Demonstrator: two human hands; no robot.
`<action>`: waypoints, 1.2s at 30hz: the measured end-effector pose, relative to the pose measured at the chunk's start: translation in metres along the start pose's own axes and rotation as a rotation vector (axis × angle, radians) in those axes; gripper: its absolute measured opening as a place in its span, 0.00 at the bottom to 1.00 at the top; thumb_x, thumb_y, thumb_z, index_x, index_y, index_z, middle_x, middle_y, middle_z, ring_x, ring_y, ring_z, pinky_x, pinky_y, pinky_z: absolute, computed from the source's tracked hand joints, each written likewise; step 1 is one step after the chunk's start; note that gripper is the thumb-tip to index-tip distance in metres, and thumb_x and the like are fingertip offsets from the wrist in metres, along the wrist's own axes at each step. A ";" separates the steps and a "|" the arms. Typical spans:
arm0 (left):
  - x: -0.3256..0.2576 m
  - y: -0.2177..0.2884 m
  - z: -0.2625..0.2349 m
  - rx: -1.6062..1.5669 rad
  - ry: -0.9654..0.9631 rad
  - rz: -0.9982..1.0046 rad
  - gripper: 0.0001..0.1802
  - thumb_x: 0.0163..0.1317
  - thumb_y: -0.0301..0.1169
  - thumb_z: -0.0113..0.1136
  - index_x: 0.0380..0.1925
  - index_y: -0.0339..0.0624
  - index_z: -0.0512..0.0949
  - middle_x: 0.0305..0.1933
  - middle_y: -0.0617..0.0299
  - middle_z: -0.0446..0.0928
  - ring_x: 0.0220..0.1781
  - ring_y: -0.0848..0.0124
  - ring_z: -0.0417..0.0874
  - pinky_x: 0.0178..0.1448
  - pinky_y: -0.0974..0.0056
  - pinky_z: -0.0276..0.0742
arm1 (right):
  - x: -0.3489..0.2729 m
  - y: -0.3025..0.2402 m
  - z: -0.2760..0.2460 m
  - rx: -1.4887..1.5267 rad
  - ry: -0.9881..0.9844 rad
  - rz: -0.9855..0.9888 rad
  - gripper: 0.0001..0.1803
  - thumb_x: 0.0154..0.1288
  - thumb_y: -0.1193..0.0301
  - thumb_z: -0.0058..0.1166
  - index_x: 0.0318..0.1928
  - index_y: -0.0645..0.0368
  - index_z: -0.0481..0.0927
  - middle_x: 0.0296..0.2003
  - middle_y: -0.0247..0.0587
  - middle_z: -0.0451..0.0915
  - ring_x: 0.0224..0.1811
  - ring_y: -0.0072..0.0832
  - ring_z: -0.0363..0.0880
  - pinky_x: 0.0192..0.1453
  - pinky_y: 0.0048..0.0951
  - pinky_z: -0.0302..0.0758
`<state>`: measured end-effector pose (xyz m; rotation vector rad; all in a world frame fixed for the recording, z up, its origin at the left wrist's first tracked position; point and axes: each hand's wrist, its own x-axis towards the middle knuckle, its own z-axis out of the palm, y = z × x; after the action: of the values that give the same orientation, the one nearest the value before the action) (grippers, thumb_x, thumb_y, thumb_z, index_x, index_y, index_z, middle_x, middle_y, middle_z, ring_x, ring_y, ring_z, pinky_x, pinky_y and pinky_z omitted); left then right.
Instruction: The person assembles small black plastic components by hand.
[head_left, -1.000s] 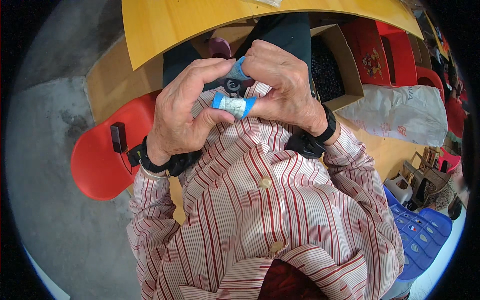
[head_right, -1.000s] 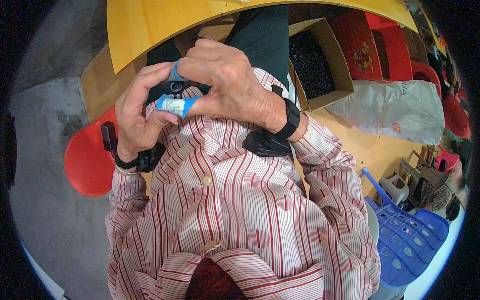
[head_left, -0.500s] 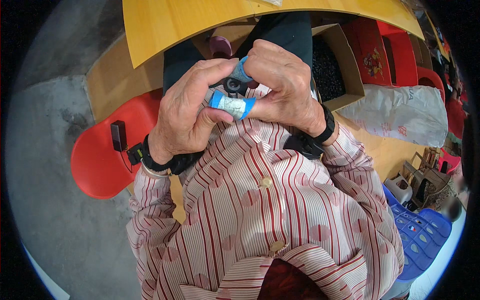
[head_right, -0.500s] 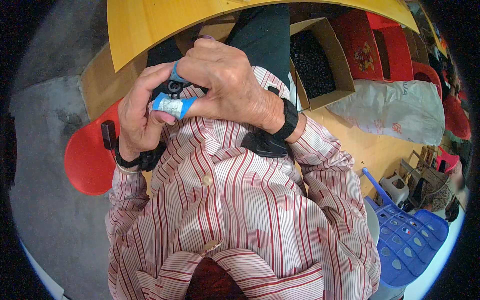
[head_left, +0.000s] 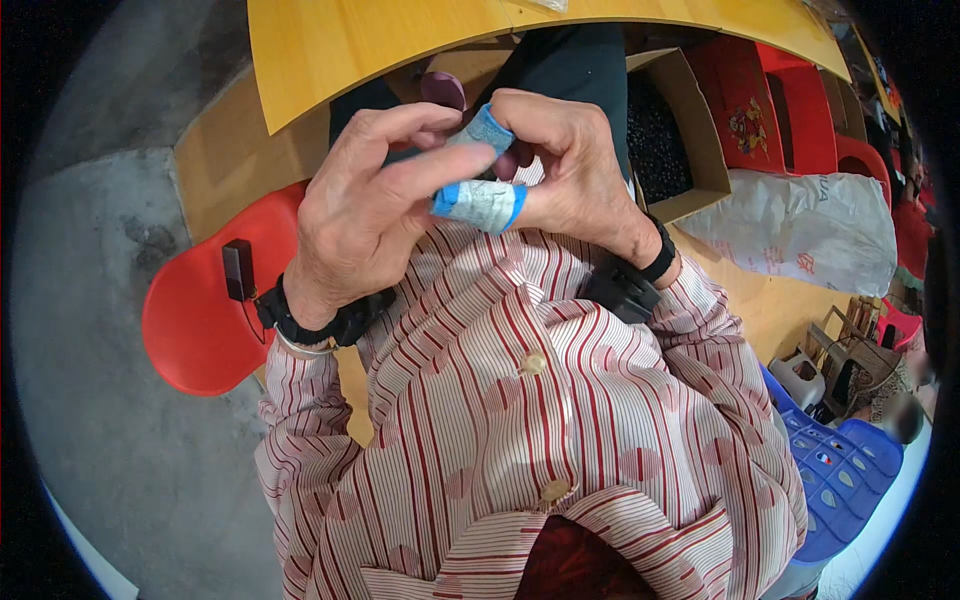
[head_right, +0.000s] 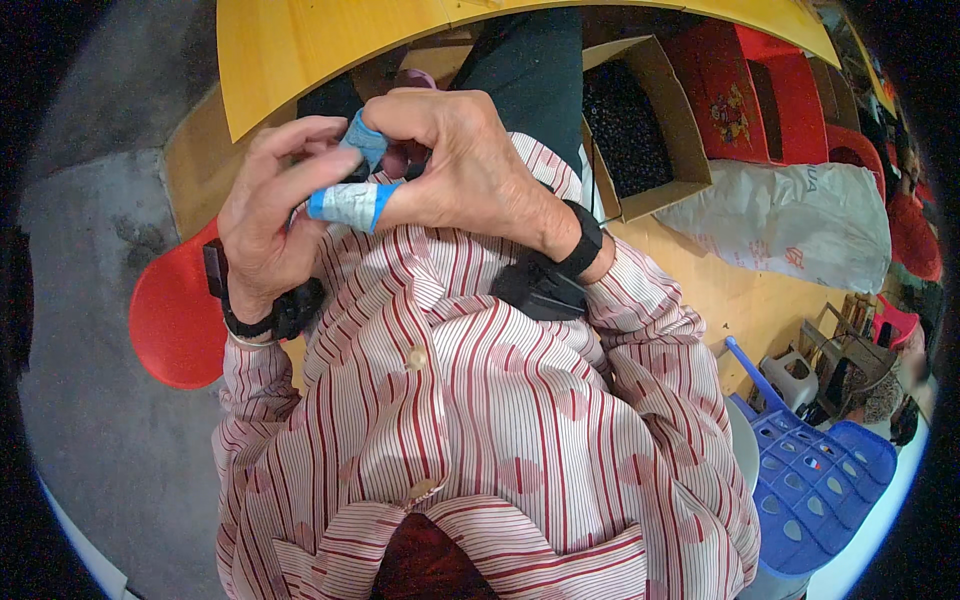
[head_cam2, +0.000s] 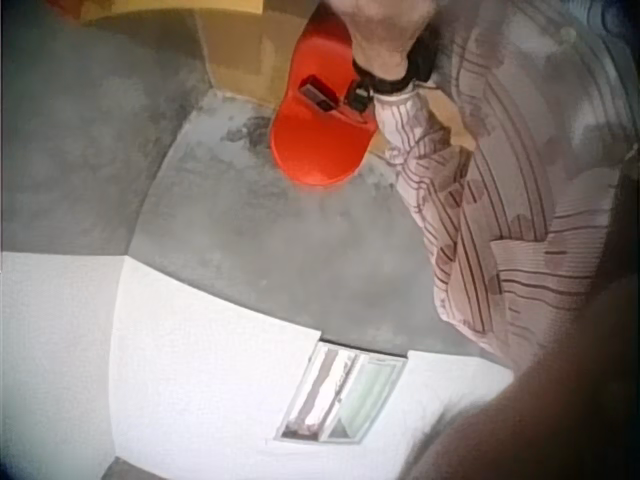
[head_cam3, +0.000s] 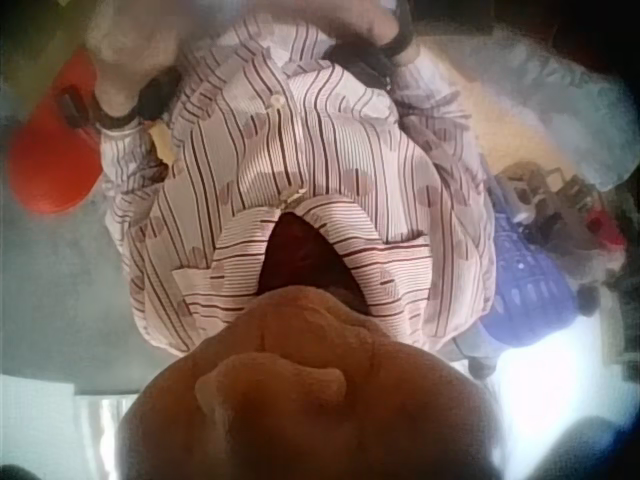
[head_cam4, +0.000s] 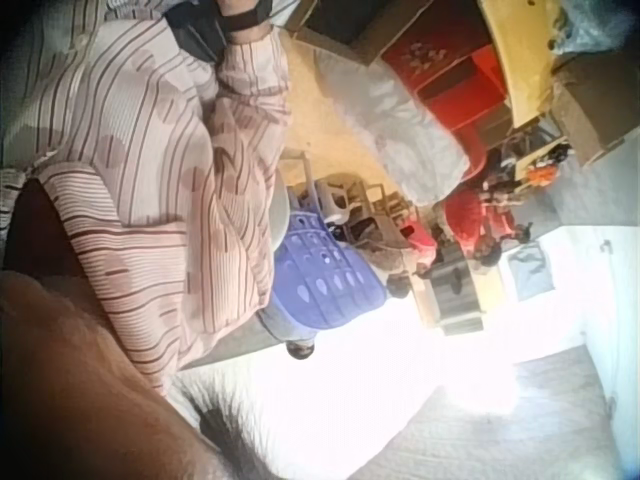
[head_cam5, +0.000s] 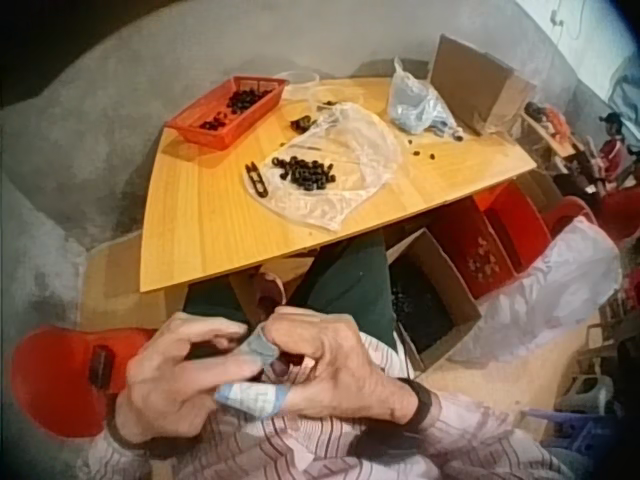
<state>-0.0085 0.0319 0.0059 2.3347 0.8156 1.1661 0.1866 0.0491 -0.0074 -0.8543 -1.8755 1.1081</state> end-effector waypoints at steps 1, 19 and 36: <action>-0.002 -0.003 0.003 0.008 0.021 0.014 0.22 0.45 0.27 0.66 0.45 0.40 0.78 0.45 0.53 0.76 0.41 0.60 0.78 0.44 0.64 0.75 | -0.002 0.001 0.003 0.000 0.000 -0.002 0.20 0.46 0.61 0.71 0.23 0.60 0.73 0.17 0.30 0.66 0.20 0.19 0.65 0.24 0.22 0.62; 0.001 -0.004 0.005 0.024 0.106 -0.026 0.17 0.40 0.22 0.66 0.34 0.46 0.84 0.39 0.59 0.75 0.40 0.62 0.76 0.44 0.62 0.73 | -0.003 0.013 0.006 0.476 -0.179 0.220 0.14 0.54 0.64 0.67 0.30 0.57 0.77 0.21 0.20 0.66 0.24 0.09 0.60 0.26 0.17 0.59; 0.004 -0.003 0.007 -0.086 0.139 -0.235 0.12 0.44 0.21 0.63 0.33 0.35 0.79 0.39 0.55 0.77 0.40 0.62 0.78 0.45 0.65 0.74 | 0.003 0.009 0.008 0.656 -0.133 0.310 0.16 0.64 0.59 0.56 0.39 0.61 0.78 0.29 0.27 0.75 0.30 0.13 0.72 0.33 0.17 0.70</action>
<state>-0.0018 0.0360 0.0021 2.0422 1.0359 1.2433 0.1794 0.0519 -0.0174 -0.7014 -1.3500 1.8688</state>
